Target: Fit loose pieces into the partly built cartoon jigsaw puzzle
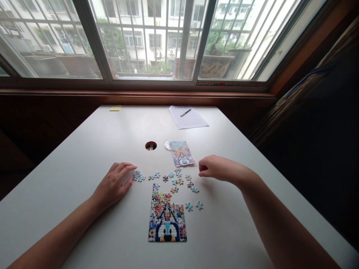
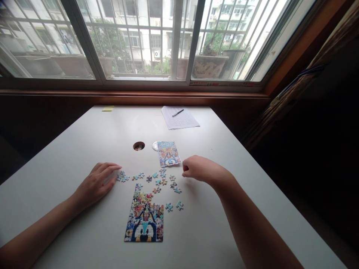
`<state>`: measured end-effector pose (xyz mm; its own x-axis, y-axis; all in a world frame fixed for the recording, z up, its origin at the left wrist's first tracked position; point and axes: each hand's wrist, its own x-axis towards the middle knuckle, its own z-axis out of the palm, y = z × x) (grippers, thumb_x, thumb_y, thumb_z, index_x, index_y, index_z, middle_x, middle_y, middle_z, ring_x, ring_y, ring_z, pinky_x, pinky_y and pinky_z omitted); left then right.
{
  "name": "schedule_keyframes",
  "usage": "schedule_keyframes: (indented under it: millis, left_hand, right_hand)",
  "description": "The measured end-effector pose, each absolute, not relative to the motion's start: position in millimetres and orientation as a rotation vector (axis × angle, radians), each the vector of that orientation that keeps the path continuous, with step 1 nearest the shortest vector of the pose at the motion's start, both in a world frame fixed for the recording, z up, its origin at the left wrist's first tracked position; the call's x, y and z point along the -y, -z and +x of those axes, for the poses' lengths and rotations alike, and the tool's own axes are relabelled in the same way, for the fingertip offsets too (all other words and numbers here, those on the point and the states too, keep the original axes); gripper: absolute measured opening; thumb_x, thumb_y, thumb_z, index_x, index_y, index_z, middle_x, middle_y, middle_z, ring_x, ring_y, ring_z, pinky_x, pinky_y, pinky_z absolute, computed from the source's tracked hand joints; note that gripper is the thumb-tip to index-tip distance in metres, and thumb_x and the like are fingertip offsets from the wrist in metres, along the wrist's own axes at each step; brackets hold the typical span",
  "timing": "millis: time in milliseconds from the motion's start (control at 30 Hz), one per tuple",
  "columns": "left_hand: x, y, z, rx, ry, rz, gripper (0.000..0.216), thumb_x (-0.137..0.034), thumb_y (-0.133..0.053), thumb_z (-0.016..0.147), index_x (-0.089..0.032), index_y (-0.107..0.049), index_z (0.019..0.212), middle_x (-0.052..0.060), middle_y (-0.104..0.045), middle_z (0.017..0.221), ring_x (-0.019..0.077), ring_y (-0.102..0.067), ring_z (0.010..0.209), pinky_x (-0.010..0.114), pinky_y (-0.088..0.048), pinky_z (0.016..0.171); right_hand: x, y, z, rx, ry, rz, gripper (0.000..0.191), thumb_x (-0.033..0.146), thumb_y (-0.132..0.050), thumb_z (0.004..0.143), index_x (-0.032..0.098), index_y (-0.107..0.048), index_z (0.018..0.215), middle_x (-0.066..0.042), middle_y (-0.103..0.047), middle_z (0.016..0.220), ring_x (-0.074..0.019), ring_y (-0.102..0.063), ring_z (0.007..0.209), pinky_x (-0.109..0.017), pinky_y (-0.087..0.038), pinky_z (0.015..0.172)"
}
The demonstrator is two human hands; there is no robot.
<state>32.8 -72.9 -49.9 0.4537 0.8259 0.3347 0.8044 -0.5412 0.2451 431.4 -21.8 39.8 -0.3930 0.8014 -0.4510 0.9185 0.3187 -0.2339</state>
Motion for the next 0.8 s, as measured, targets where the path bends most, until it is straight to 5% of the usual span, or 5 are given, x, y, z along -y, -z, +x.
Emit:
schedule_keyframes:
  millis: [800]
  left_hand:
    - [72.4, 50.9, 32.8, -1.470, -0.654, 2.641, 0.031, -0.023, -0.050, 0.098, -0.021, -0.056, 0.128, 0.008, -0.060, 0.124, 0.0255, -0.051, 0.114, 0.042, -0.045, 0.101]
  right_hand:
    - [23.4, -36.5, 426.3, -2.444, 0.646, 1.504, 0.010, 0.024, -0.063, 0.081, 0.022, -0.072, 0.085, -0.004, -0.071, 0.084, -0.0185, -0.061, 0.072, -0.027, -0.037, 0.059]
